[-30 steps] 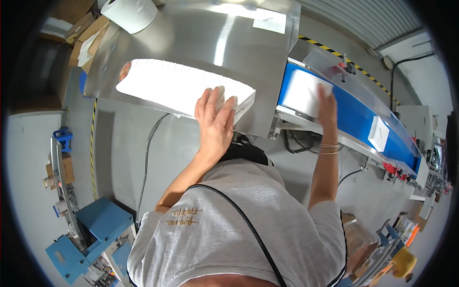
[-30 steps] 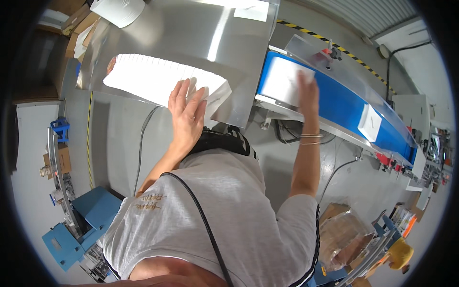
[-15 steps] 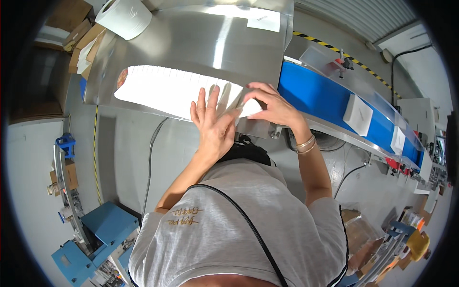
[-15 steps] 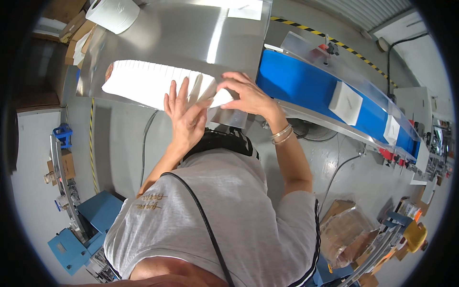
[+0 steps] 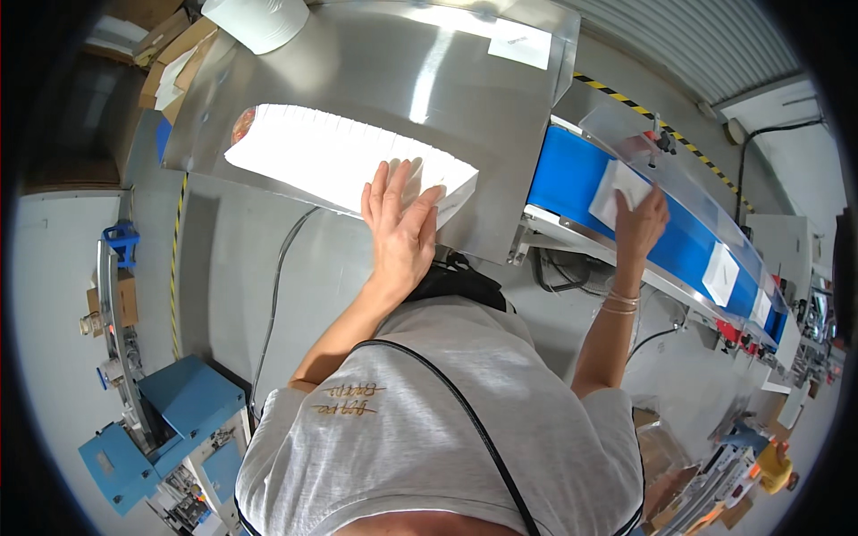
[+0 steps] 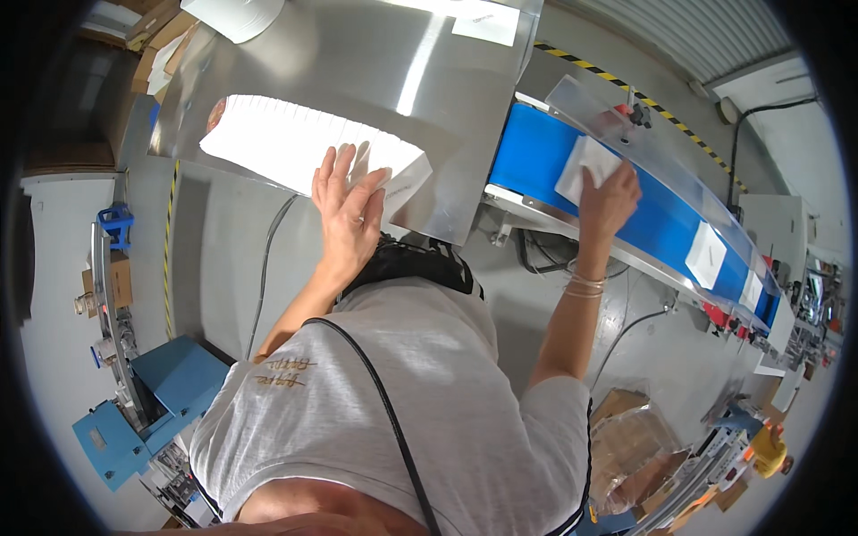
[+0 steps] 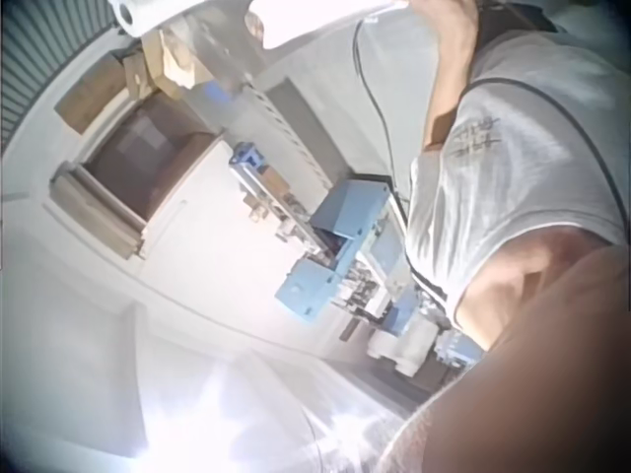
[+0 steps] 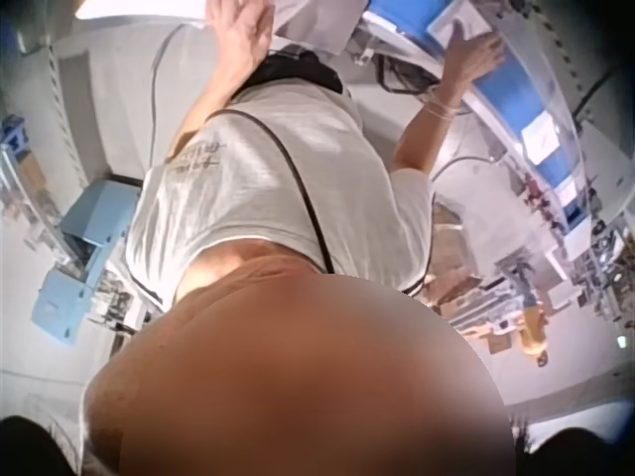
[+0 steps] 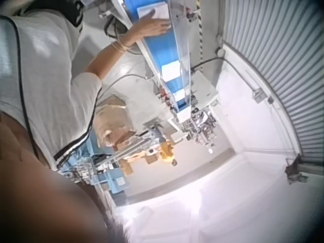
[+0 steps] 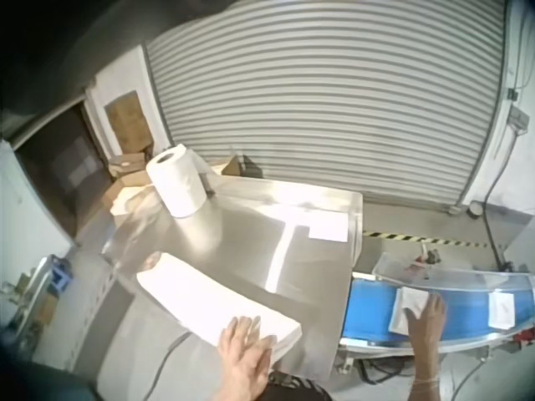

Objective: Move stacks of paper napkins from the machine conveyor to a processing table.

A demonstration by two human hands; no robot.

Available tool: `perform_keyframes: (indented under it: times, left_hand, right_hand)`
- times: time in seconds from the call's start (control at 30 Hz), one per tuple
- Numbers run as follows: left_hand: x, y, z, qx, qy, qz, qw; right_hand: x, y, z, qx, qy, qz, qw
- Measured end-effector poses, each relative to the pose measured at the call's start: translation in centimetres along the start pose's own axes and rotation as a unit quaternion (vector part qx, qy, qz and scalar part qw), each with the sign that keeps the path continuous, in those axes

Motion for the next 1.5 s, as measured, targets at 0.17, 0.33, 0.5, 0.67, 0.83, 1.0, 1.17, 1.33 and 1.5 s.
perform_keyframes:
  times: [0.17,0.33,0.5,0.67,0.83,1.0,1.17,1.33,1.5]
  left_hand:
    - [0.1,-0.3,0.6,-0.021,0.016,-0.009,1.000]
    - [1.1,-1.3,1.3,-0.009,0.037,-0.051,0.998]
    - [0.7,-0.1,-1.3,0.012,-0.043,0.004,0.999]
    - [0.7,-0.3,-1.3,-0.001,-0.019,0.033,0.999]
    - [0.5,-0.2,-1.4,-0.016,-0.032,0.028,0.999]
    - [0.8,-0.3,-0.4,-0.037,-0.037,-0.030,0.998]
    - [1.4,-1.0,-0.5,0.009,0.002,-0.004,1.000]
    - [1.3,0.0,-2.6,0.024,-0.041,0.027,0.999]
    - [1.4,0.1,-2.6,0.025,-0.022,0.037,0.999]
  right_hand:
    - [3.7,3.7,-13.7,0.176,-0.403,-0.503,0.744]
    - [-0.1,6.0,-16.7,0.406,-0.392,-0.342,0.751]
    - [-1.7,3.6,-10.3,-0.073,-0.497,-0.454,0.736]
    - [-4.4,-0.1,1.3,-0.189,-0.259,-0.207,0.924]
    - [-0.2,0.0,-2.2,0.033,-0.112,-0.073,0.990]
    - [2.4,4.0,-15.0,0.184,-0.400,-0.494,0.749]
    - [0.3,6.1,-17.9,0.262,-0.432,-0.483,0.715]
    - [-2.6,3.4,-9.9,-0.113,-0.439,-0.422,0.785]
    - [-3.2,0.2,0.3,-0.227,-0.195,-0.204,0.932]
Point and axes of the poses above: each hand's wrist, its own y-axis away from the middle knuckle, its own x-axis out of the back of the hand, z = x × y, the point moved 4 cm from there along -y, towards the middle knuckle, and after that the axes turned 10 degrees about -x, right-handed, at the moved point
